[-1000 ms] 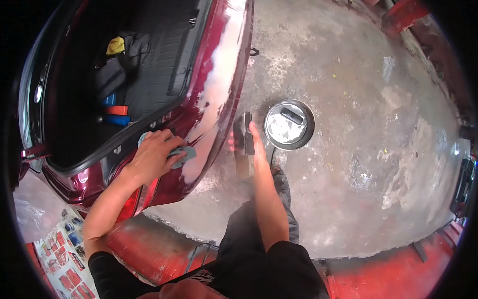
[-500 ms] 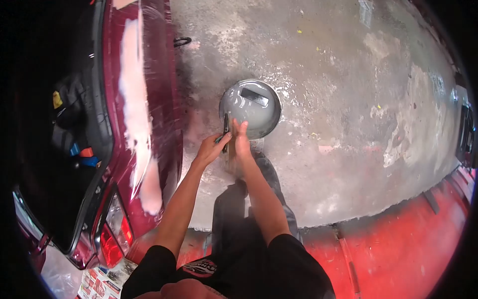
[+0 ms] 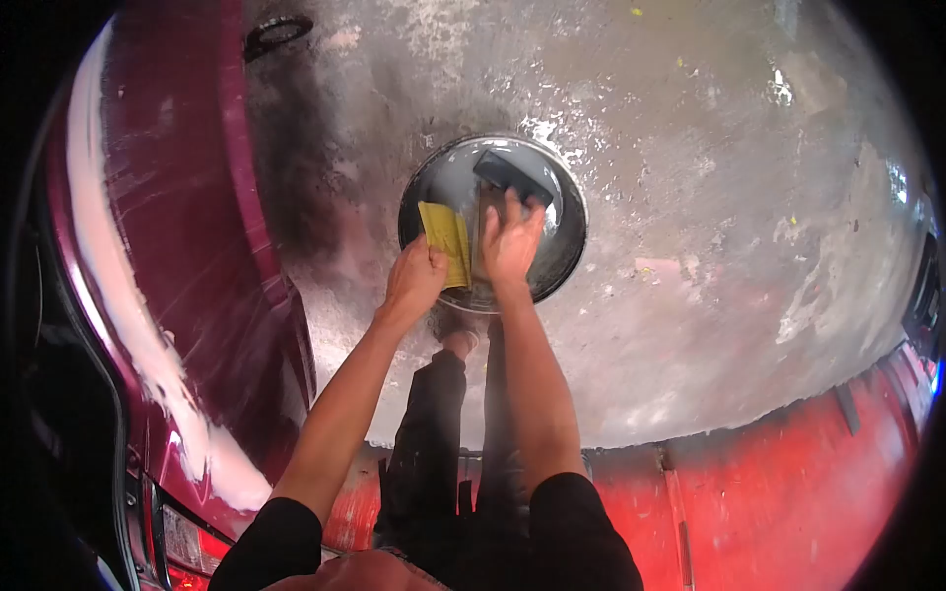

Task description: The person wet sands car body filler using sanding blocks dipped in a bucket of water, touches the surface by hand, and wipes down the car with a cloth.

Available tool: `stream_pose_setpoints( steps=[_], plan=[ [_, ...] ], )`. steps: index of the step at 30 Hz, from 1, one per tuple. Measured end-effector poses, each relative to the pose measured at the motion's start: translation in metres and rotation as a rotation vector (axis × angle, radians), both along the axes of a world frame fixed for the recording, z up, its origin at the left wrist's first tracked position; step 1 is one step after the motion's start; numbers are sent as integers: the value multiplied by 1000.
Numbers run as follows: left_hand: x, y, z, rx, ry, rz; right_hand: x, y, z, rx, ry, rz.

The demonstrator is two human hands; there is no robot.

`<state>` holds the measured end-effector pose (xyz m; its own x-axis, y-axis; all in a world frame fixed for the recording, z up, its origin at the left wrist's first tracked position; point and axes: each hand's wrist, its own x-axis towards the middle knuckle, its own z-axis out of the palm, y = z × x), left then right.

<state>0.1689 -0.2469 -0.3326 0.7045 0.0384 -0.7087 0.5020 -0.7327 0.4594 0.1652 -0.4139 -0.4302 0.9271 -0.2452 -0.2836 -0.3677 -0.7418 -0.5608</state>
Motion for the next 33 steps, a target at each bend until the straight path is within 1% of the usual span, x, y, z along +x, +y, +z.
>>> stream_pose_setpoints(
  steps=[1,4,5,7,8,11,13,15,16,18,19,20,22,25,26,29,32,33],
  plan=[
    [1,6,2,-27,-40,9,13,-2,2,-117,-181,43],
    [-2,19,5,-190,-79,98,51,-4,-5,-528,-73,282],
    [-5,23,3,-211,-81,121,58,-9,-25,-475,93,354],
    [-10,30,3,-260,-89,166,76,-11,-34,-369,424,490],
    [-13,32,6,-273,-124,194,71,-15,-28,-236,457,407],
    [-12,33,29,-309,-217,246,54,-7,51,363,272,56],
    [-14,37,44,-306,-255,235,33,12,120,548,54,10],
    [-15,37,74,-319,-236,184,9,31,168,674,58,-29],
    [-17,37,90,-324,-227,155,1,40,178,617,-52,53],
    [-42,39,94,-426,-254,270,-10,47,209,742,174,-76],
    [-45,42,105,-472,-267,328,-15,50,218,844,199,-134],
    [-48,50,117,-559,-197,400,-19,50,228,942,218,-131],
    [-38,66,163,-727,-50,550,-27,48,252,1142,269,-125],
    [-40,82,226,-525,23,340,-38,47,302,1165,360,-8],
    [-39,83,246,-614,-118,399,-43,51,314,1200,336,22],
    [-44,101,278,-655,-62,276,-45,61,356,1170,305,124],
    [-50,100,316,-591,-166,251,-42,75,388,1013,172,208],
    [-54,102,325,-584,-173,279,-43,82,397,971,135,245]
  ],
)
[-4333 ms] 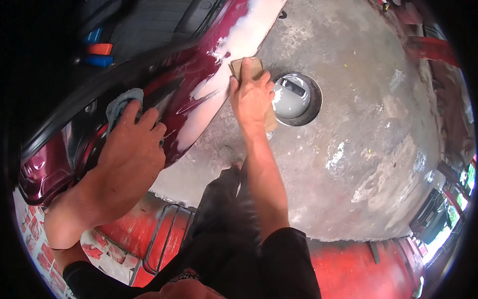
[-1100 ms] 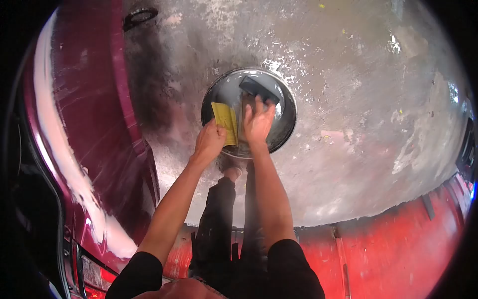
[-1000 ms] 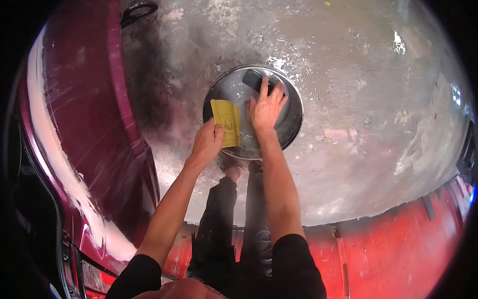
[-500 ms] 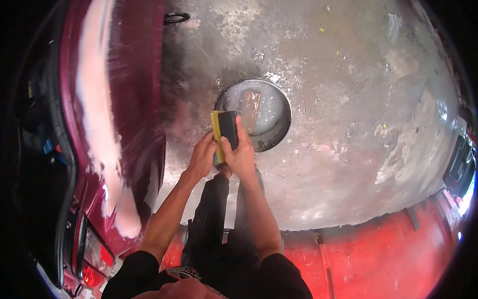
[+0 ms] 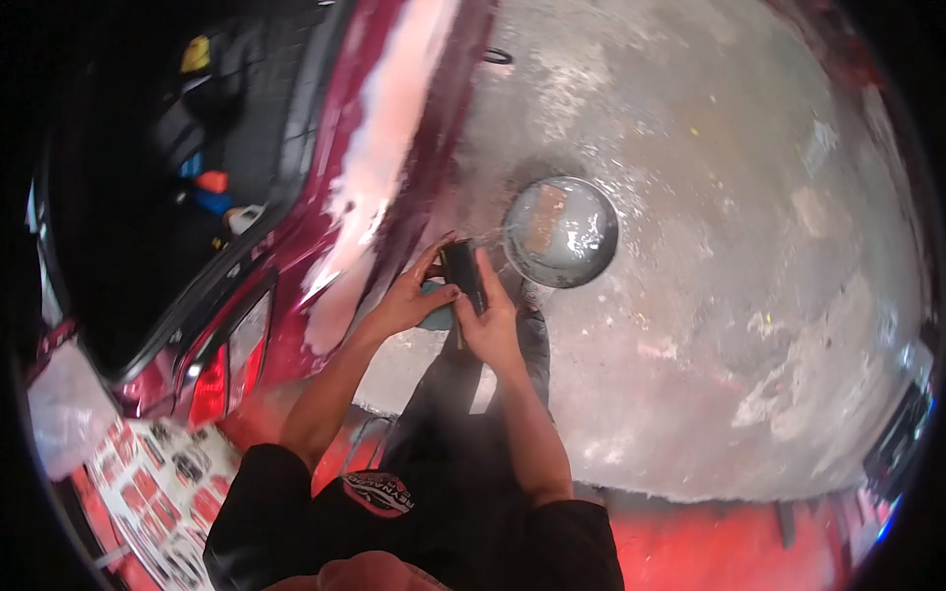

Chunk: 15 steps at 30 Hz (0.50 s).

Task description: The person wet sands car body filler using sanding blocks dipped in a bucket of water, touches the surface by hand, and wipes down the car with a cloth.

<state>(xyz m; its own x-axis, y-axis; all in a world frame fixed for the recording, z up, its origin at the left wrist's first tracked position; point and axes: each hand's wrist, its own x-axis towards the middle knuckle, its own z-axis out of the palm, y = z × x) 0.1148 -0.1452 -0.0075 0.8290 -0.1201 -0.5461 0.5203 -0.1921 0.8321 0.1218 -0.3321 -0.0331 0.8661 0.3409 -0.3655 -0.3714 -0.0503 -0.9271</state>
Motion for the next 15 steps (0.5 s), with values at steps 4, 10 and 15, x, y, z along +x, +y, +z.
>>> stream_pose_setpoints(
  steps=[4,10,15],
  plan=[
    [-25,17,4,-16,-27,123,-18,12,10,155,183,1],
    [-62,26,50,-74,109,290,-26,19,36,224,186,331],
    [-75,56,82,126,57,150,-21,46,65,291,479,369]
  ],
)
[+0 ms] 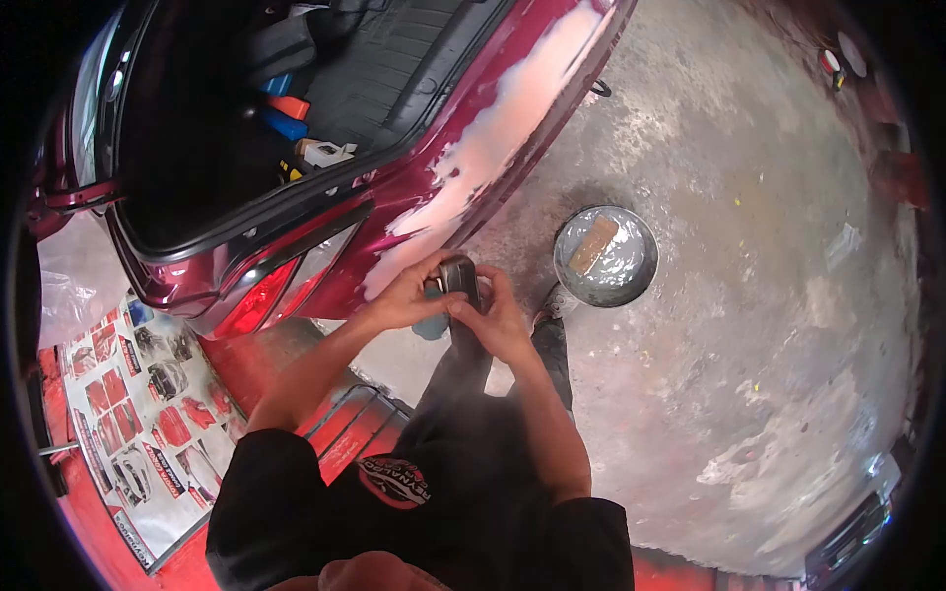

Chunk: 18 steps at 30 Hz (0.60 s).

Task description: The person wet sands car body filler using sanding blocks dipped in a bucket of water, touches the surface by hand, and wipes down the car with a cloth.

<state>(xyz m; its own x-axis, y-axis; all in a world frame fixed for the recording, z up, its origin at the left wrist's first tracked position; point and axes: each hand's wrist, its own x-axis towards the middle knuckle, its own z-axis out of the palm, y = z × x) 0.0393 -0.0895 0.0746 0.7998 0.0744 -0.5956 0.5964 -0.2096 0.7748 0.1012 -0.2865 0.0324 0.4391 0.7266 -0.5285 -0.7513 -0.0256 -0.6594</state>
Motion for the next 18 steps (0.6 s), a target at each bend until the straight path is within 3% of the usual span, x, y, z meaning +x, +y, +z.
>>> stream_pose_setpoints(
  steps=[2,5,6,7,9,10,13,18],
  plan=[
    [-2,13,12,65,31,38,-9,14,5,23,-63,-66],
    [23,29,104,367,363,-199,-14,27,-6,-86,-160,-92],
    [24,40,127,393,354,-312,-11,31,1,-67,-72,-209],
    [22,53,146,420,344,-427,-10,38,0,-118,-216,-253],
    [2,76,178,582,143,-759,-9,56,-6,-227,-497,-336],
    [-2,79,196,679,86,-870,-12,69,-29,-324,-828,-392],
    [-6,96,229,893,-80,-1139,-13,108,-25,-659,-1177,-284],
    [-3,129,227,1067,-262,-1460,-26,136,-37,-922,-1277,-186]
  ],
)
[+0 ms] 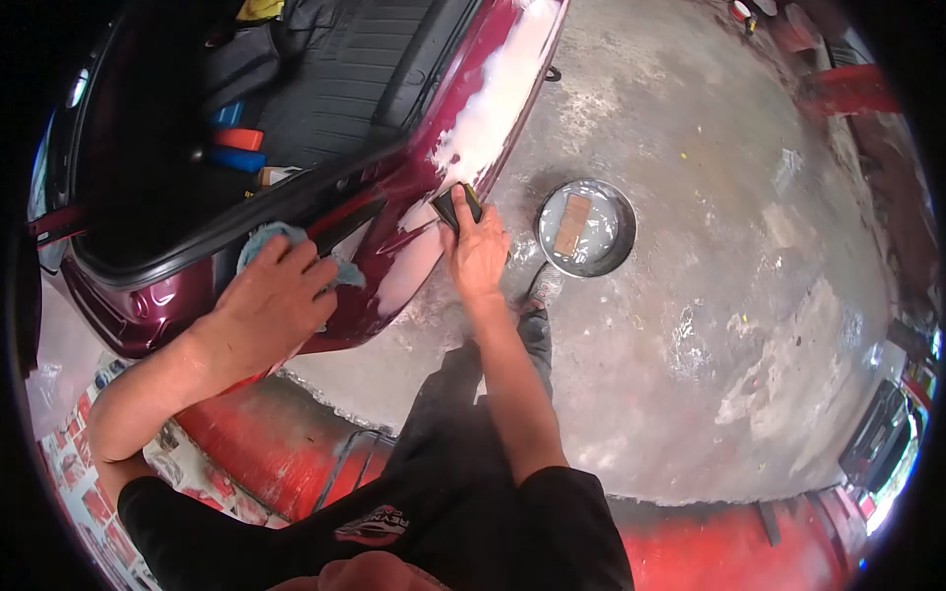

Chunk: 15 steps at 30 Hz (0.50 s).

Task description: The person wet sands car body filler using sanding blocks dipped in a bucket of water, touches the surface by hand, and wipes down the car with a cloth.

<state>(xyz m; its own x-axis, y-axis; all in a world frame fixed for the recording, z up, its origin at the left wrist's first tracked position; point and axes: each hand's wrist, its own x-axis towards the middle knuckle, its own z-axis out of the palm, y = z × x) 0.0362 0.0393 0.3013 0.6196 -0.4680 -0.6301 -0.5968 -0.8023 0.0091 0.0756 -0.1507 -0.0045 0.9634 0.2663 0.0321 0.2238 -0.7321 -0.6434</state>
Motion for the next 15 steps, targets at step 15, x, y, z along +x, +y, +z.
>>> stream_pose_setpoints(
  steps=[15],
  plan=[
    [-12,0,10,-102,-111,257,32,10,17,-246,5,77]
  ],
)
